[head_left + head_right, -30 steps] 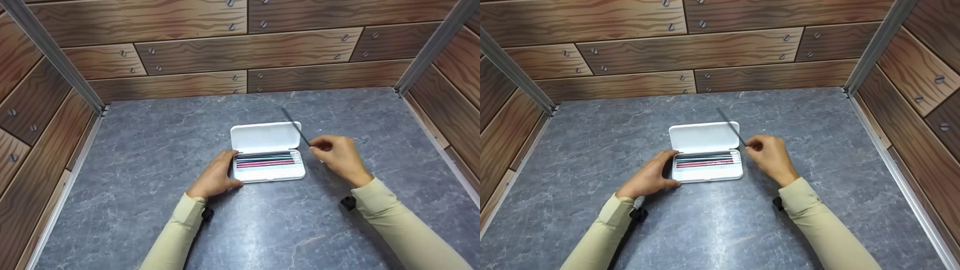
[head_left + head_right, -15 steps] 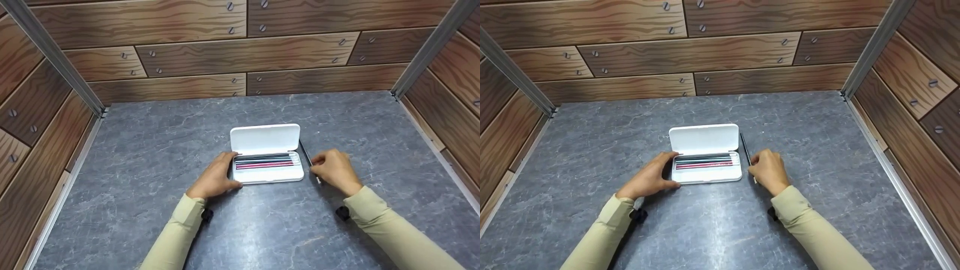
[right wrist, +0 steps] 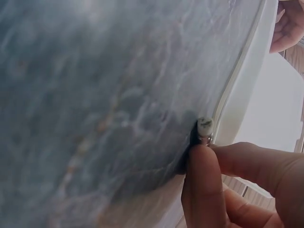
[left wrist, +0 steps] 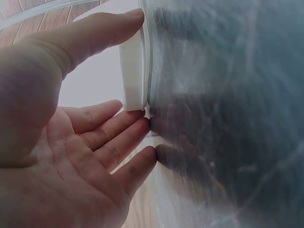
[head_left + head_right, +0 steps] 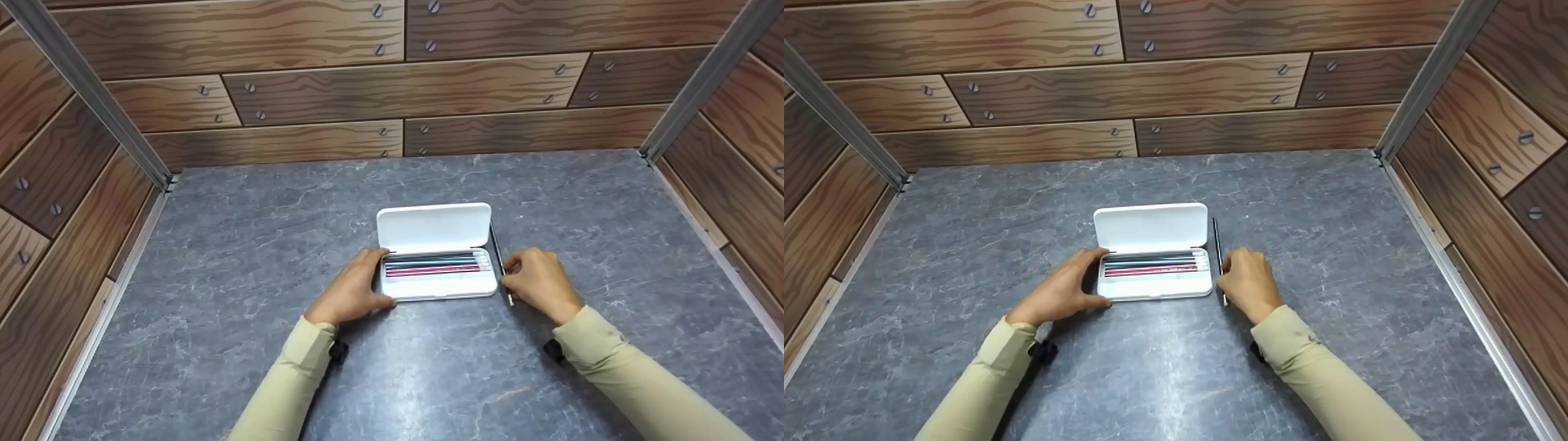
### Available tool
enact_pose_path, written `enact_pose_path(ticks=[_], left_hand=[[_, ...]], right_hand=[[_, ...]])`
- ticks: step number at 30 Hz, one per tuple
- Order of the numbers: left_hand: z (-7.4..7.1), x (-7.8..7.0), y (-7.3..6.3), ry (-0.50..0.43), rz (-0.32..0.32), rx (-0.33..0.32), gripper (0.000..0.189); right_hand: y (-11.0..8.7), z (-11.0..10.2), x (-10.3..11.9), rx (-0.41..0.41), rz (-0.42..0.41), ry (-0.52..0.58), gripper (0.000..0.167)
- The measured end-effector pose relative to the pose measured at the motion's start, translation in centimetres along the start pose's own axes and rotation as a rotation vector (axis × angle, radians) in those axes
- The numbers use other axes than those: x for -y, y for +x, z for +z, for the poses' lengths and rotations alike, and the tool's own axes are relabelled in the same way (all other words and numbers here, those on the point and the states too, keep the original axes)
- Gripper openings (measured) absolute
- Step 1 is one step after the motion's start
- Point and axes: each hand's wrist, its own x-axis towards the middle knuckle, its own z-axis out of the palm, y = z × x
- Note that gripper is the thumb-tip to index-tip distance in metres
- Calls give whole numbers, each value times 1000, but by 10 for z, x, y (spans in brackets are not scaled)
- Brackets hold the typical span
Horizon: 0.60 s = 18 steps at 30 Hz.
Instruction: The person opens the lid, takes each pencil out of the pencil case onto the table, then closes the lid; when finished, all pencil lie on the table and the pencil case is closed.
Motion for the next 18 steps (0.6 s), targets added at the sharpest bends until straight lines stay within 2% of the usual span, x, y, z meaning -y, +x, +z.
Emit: enact_pose_path(ticks=[5,8,12,14,16,18], left_hand=[[1,1,0,5,-2,5,97],[1,1,0,-4,8,1,97],[4,12,3,-4,42,-22,98],[12,27,8,28,81,-46,95],[17,37,11,52,113,-62,92],[14,34,10,33,115,-54,92]], right_hand=[[1,-4,5,-31,-16,-28,24],[5,-9,14,-69,-59,-21,21],[19,-7,30,-74,-218,-10,15],[25,-3,36,-44,-309,-14,12],[30,3,40,-8,-379,-24,11],[34,8,42,28,-422,-32,11]])
